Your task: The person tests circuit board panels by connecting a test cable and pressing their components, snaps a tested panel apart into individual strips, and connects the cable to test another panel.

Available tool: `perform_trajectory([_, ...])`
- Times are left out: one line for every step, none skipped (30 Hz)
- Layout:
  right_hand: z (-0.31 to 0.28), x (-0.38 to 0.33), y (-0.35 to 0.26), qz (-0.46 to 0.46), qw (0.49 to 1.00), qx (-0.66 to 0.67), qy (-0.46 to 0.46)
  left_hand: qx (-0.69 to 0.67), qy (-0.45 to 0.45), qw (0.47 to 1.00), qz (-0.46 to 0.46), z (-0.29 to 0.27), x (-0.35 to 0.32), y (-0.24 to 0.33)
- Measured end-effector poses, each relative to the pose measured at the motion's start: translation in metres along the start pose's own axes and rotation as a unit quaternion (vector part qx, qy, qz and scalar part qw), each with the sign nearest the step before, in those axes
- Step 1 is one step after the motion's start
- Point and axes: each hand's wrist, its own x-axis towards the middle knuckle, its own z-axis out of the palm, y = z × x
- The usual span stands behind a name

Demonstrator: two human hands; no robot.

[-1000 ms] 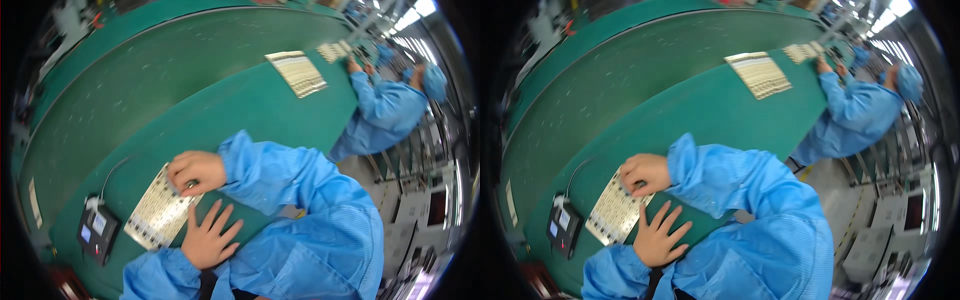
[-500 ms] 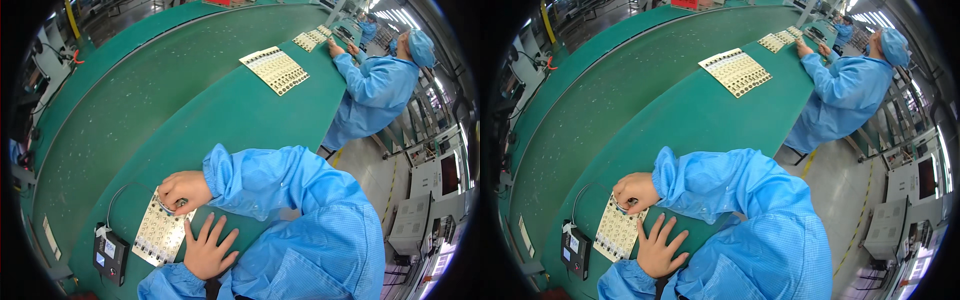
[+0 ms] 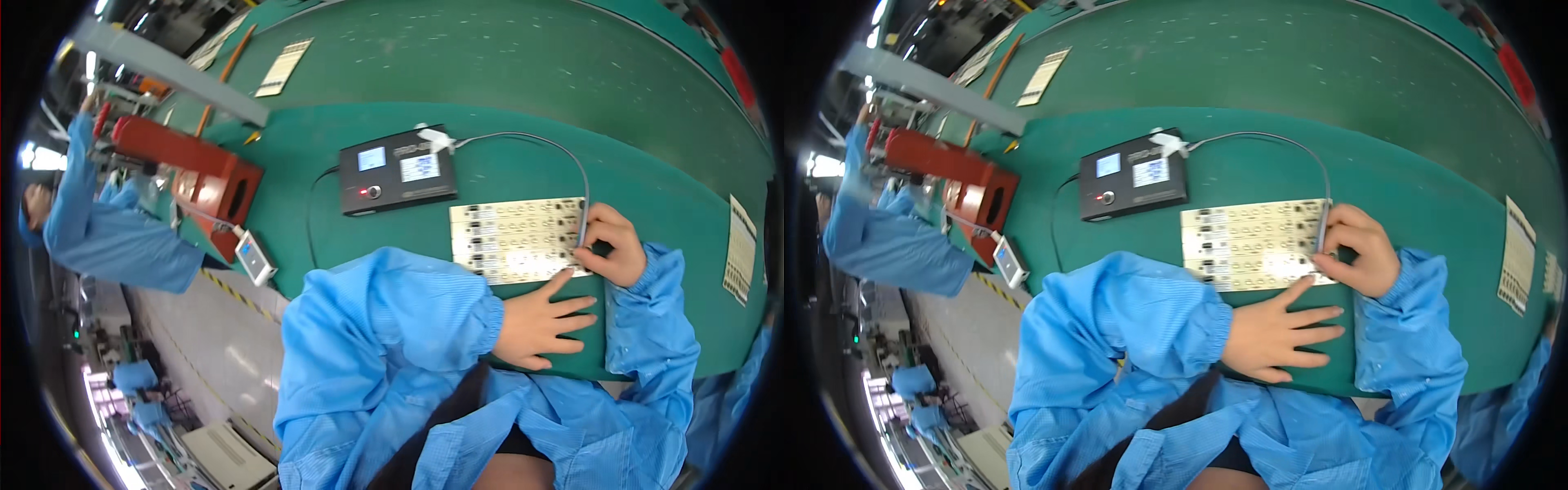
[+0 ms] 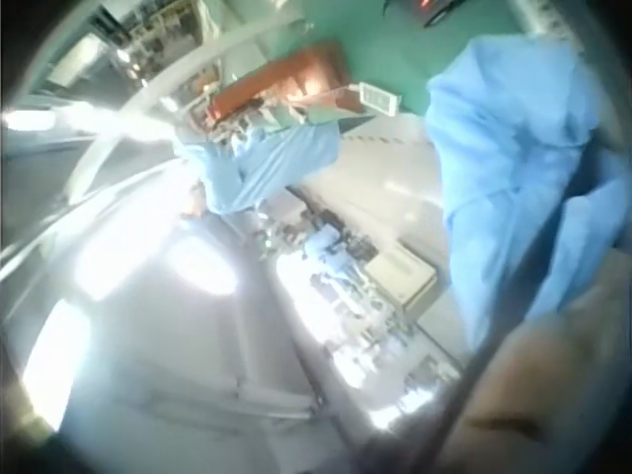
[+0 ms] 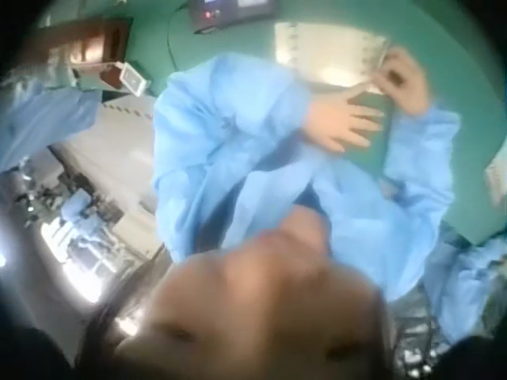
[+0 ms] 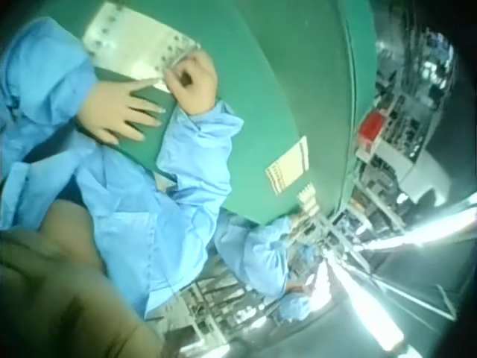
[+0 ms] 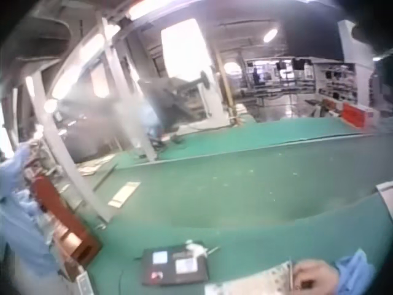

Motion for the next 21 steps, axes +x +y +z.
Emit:
perform_trajectory([-0.001,0.0,-0.003,0.006,1.0,-0.013,-0.012,0.0,0.001,1.0,-0.001,0.0,-0.001,0.003])
perform_trajectory([0.002,0.001,-0.003,0.002,1.0,-0.013,-0.012,0.0,0.0,1.0,0.0,-0.001,-0.001,0.005])
perform_trajectory([0.005,0.001,-0.001,-0.001,1.0,-0.014,-0.011,0.0,-0.009,1.0,-0.008,-0.001,-0.003,0.006])
perform_trajectory([0.005,0.0,0.0,0.004,1.0,-0.008,-0.012,0.001,-0.007,1.0,-0.011,0.0,-0.003,0.007])
perform_trajectory([0.005,0.0,-0.001,0.003,1.0,-0.008,-0.014,0.003,-0.003,1.0,-0.007,0.0,-0.002,0.008])
perform_trajectory([0.004,-0.001,-0.002,0.001,1.0,-0.01,-0.01,0.004,0.001,1.0,-0.002,0.001,-0.001,0.009])
perform_trajectory([0.003,-0.002,-0.004,0.004,1.0,-0.015,-0.01,0.001,0.007,1.0,-0.001,0.001,-0.001,0.01])
perform_trajectory([0.002,-0.005,-0.004,0.012,1.0,-0.023,-0.015,-0.001,0.007,1.0,0.005,0.001,-0.001,0.01])
perform_trajectory([0.001,-0.003,-0.006,0.018,0.999,-0.026,-0.018,-0.003,0.007,1.0,0.012,0.001,0.0,0.009])
perform_trajectory([-0.003,-0.004,-0.007,0.006,1.0,-0.026,-0.016,-0.01,0.011,1.0,0.018,0.001,0.005,0.006])
perform_trajectory([-0.007,-0.004,-0.007,-0.006,1.0,-0.027,-0.014,-0.007,0.007,1.0,0.016,0.0,0.006,0.002])
perform_trajectory([-0.01,0.002,-0.002,-0.028,0.999,-0.033,-0.021,-0.004,0.003,1.0,0.016,-0.001,0.006,-0.003])
perform_trajectory([-0.008,0.006,-0.003,-0.011,1.0,-0.014,-0.014,-0.016,-0.01,1.0,0.001,-0.003,0.004,-0.004])
perform_trajectory([-0.003,0.013,0.002,0.004,1.0,0.006,-0.009,-0.019,-0.022,0.999,-0.016,-0.005,0.0,-0.008])
perform_trajectory([-0.001,0.014,0.01,-0.009,1.0,0.011,-0.007,-0.022,-0.035,0.999,-0.025,-0.007,-0.001,-0.011])
perform_trajectory([-0.003,0.015,0.02,-0.024,1.0,0.01,0.003,0.001,-0.059,0.998,-0.022,-0.007,0.0,-0.02])
perform_trajectory([-0.001,0.016,0.024,-0.023,1.0,0.022,0.001,-0.009,-0.056,0.998,-0.008,-0.007,-0.001,-0.023])
perform_trajectory([0.0,0.015,0.027,-0.023,0.999,0.034,-0.002,-0.004,-0.069,0.997,-0.016,-0.007,-0.001,-0.025])
perform_trajectory([0.002,0.015,0.032,-0.017,0.997,0.077,0.019,0.005,-0.082,0.996,-0.029,-0.009,-0.003,-0.026])
perform_trajectory([0.001,0.013,0.035,-0.01,0.997,0.072,0.021,0.014,-0.095,0.994,-0.044,-0.009,-0.003,-0.027])
perform_trajectory([0.0,0.012,0.037,-0.013,0.996,0.091,0.009,0.011,-0.093,0.995,-0.038,-0.007,-0.001,-0.028])
